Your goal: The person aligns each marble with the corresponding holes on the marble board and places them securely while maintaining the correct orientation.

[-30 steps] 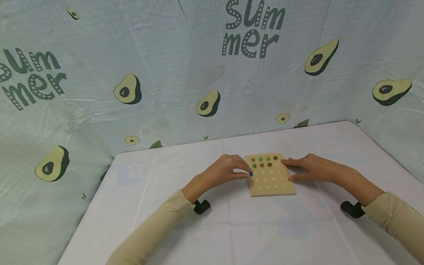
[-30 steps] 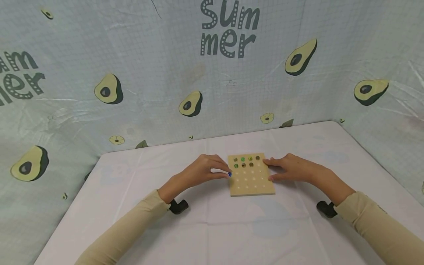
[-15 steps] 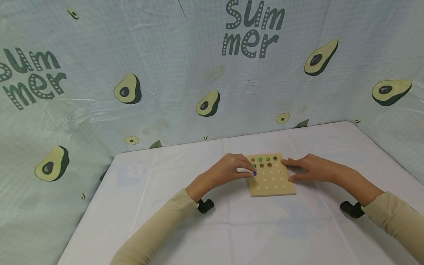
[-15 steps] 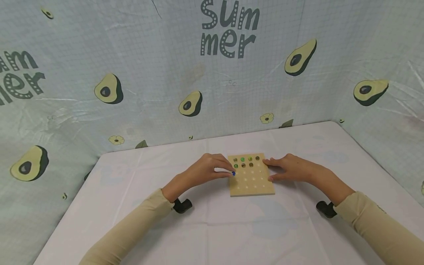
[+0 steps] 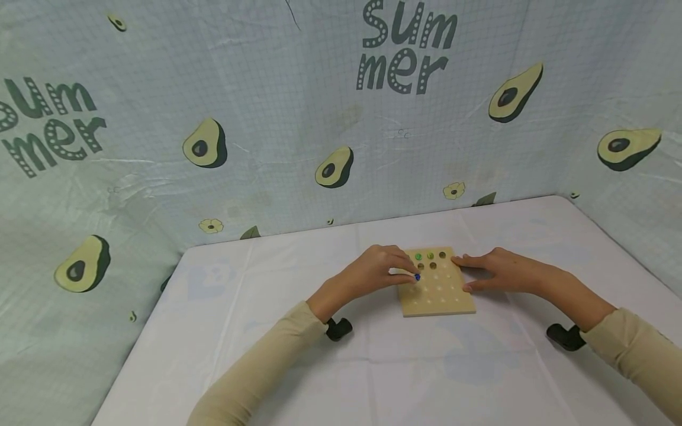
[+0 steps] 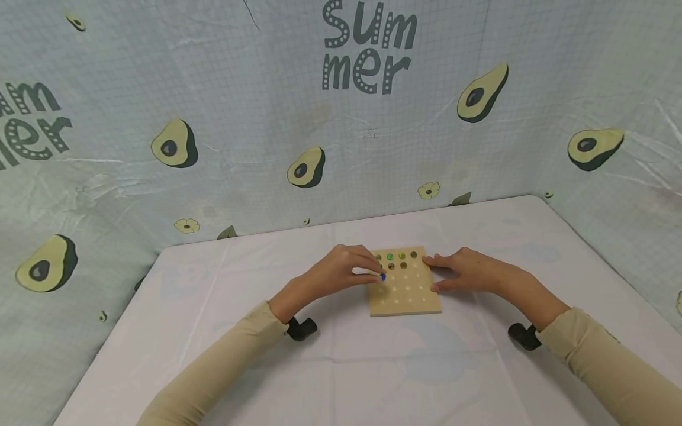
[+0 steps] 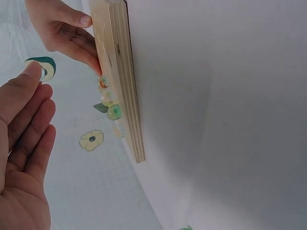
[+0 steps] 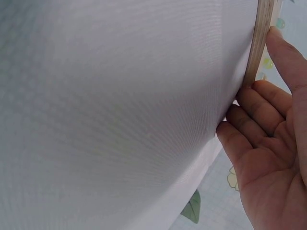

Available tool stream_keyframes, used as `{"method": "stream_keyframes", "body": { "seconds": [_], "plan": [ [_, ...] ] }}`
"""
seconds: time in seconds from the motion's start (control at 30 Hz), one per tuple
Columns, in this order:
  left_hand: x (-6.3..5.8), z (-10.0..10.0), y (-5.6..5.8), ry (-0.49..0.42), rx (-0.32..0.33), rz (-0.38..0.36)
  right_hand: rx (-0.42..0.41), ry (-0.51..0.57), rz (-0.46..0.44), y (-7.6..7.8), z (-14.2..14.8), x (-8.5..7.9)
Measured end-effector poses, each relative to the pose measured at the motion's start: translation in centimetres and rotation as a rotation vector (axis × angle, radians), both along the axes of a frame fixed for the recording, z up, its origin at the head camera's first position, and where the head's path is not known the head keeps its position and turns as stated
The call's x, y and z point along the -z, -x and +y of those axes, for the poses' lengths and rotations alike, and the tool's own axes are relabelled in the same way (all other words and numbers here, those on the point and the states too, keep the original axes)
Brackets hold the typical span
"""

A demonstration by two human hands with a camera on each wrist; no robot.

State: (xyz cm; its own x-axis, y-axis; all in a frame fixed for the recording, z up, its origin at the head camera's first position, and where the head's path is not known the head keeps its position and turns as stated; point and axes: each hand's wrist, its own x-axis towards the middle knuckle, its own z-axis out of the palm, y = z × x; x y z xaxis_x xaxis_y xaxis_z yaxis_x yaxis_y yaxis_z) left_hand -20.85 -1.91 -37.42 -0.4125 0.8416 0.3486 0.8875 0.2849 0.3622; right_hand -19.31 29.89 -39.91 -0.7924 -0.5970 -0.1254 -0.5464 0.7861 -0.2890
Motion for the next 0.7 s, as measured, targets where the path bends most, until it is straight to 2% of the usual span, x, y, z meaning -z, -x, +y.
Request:
{"method": "stream_keyframes", "body": {
  "seconds": [0.23, 0.47, 0.7],
  "plan": [
    [0.0, 0.5, 0.2, -0.003, 0.000, -0.006, 0.000, 0.009, -0.006, -0.3, -0.2, -0.4],
    [-0.2, 1.1, 0.3, 0.014, -0.009, -0.046, 0.001, 0.017, 0.000, -0.3, -0.1, -0.3],
    [-0.4, 1.5, 0.3, 0.027, -0.019, -0.054, -0.019, 0.021, 0.020, -0.3, 0.0, -0.2]
  ]
}}
